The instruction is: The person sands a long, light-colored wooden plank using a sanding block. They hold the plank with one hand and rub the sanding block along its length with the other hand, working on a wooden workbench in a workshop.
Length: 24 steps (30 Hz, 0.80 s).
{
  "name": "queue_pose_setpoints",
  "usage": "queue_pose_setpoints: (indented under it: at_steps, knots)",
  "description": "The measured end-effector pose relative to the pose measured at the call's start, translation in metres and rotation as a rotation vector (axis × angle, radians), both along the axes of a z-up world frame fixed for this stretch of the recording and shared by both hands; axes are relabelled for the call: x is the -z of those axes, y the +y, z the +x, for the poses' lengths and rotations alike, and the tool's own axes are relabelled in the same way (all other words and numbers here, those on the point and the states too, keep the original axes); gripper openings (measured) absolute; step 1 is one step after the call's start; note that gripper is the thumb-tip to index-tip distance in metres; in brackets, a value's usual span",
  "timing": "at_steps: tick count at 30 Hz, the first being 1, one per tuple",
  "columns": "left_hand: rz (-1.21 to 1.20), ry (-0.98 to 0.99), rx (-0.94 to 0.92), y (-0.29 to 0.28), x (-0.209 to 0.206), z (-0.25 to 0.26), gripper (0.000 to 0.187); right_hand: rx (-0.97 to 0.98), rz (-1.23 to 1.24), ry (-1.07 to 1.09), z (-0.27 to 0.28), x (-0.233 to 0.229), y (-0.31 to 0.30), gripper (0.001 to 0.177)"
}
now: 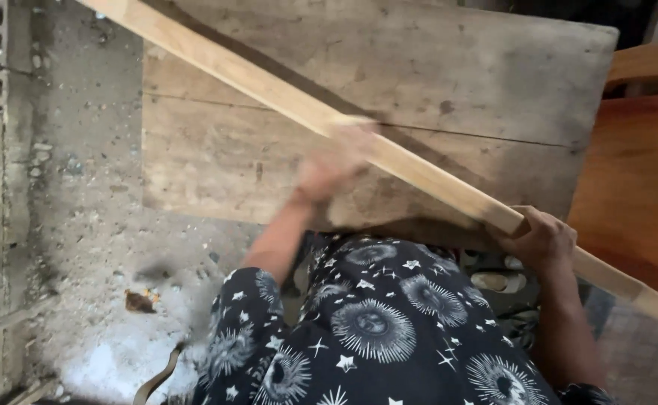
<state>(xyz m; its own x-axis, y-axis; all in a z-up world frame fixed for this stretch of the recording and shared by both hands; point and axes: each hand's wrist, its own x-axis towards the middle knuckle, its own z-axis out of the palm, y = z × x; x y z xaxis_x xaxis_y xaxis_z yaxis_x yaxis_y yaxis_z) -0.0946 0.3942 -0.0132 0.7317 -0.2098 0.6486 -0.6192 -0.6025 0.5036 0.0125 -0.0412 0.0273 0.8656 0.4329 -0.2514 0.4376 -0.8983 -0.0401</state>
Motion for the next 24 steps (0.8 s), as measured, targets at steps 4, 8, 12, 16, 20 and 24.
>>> queue_pose_setpoints:
  at_steps: [4, 8, 12, 16, 20, 24]
  knots:
    - [0.754, -0.16, -0.955, 0.078, 0.022, -0.007, 0.024, 0.002, -0.024, -0.039, 0.001, 0.008, -0.006, 0.056]
    - [2.021, -0.449, -1.356, 0.024, -0.023, 0.0, 0.02, 0.01, 0.003, -0.053, -0.002, 0.01, -0.007, 0.053]
    - [0.638, 0.2, -0.498, -0.095, 0.009, 0.0, 0.025, -0.048, 0.069, -0.104, -0.002, 0.011, -0.011, 0.059]
    - [0.384, 0.1, -0.24, -0.081, -0.016, 0.006, 0.029, -0.012, 0.038, -0.065, -0.003, 0.014, -0.013, 0.059]
    - [1.492, -0.063, -1.061, 0.045, -0.013, 0.011, 0.03, -0.073, 0.025, -0.076, 0.0, 0.017, -0.016, 0.058]
    - [-0.103, 0.036, -0.437, 0.021, -0.042, 0.006, 0.021, -0.016, -0.078, -0.018, 0.005, 0.021, -0.016, 0.06]
